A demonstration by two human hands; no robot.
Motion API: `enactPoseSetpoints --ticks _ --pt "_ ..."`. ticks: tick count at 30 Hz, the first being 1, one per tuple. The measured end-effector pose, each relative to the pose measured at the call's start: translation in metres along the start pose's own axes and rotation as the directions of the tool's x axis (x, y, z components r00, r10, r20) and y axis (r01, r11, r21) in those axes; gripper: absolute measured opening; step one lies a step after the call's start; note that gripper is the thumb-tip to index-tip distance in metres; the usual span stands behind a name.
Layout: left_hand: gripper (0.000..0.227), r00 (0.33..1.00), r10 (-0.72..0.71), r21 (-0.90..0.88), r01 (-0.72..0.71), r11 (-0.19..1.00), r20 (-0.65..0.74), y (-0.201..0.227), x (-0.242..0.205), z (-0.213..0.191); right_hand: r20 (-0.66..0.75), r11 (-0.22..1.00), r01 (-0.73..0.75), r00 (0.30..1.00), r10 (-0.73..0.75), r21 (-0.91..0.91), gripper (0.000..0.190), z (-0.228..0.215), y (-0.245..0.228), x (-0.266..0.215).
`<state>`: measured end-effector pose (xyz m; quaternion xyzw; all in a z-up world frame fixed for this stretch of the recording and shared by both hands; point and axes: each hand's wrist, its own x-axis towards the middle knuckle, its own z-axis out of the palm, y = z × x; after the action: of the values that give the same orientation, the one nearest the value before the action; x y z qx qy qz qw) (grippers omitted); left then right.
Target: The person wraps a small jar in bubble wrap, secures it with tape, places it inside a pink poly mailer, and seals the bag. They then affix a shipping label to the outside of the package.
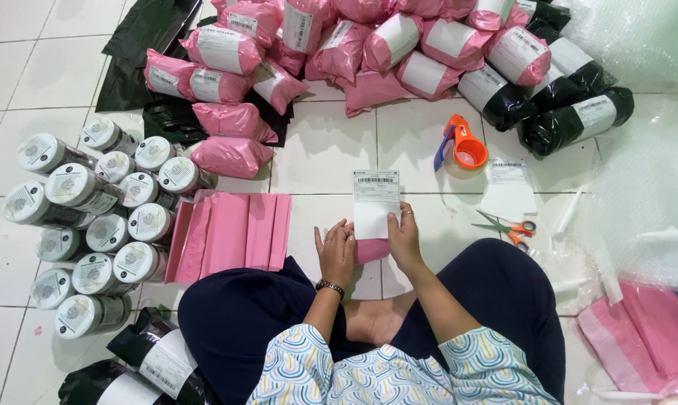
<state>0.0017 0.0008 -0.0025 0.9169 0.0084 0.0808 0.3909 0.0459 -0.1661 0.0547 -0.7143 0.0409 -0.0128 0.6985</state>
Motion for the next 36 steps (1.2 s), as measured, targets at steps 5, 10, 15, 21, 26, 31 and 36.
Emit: enactPoseSetpoints --ticks 5,10,15,21,26,31,36 --pt "0.026 1.000 -0.014 -0.006 0.014 1.000 0.006 0.004 -0.001 -0.003 0.011 0.997 -0.049 0.999 0.049 -0.060 0.034 -0.002 0.009 0.006" --pt "0.026 1.000 -0.024 0.005 0.024 1.000 -0.007 0.009 0.000 -0.005 -0.009 0.886 0.075 0.996 -0.089 -0.457 0.057 -0.004 -0.035 -0.004" --pt "0.028 0.999 -0.042 -0.005 0.042 0.999 0.012 0.014 -0.001 -0.010 0.485 0.602 0.674 0.733 -0.476 -0.428 0.023 -0.014 -0.001 -0.007" --pt "0.026 0.998 -0.051 0.000 0.051 0.999 0.023 0.013 -0.003 -0.008 0.410 0.683 0.513 0.851 -0.327 -0.520 0.008 -0.005 -0.003 -0.011" --pt "0.027 0.997 -0.068 -0.011 0.069 0.998 0.026 0.014 0.001 -0.008 0.436 0.771 0.443 0.867 -0.239 -0.457 0.003 -0.009 -0.026 -0.008" --pt "0.026 0.997 -0.073 -0.012 0.073 0.997 0.016 0.015 -0.001 -0.007 0.462 0.820 0.366 0.875 -0.144 -0.439 0.008 -0.011 -0.057 -0.011" --pt "0.026 0.999 -0.052 0.032 0.052 0.998 -0.003 0.005 -0.001 0.000 0.356 0.908 0.073 0.930 0.087 -0.413 0.017 -0.010 -0.037 -0.004"
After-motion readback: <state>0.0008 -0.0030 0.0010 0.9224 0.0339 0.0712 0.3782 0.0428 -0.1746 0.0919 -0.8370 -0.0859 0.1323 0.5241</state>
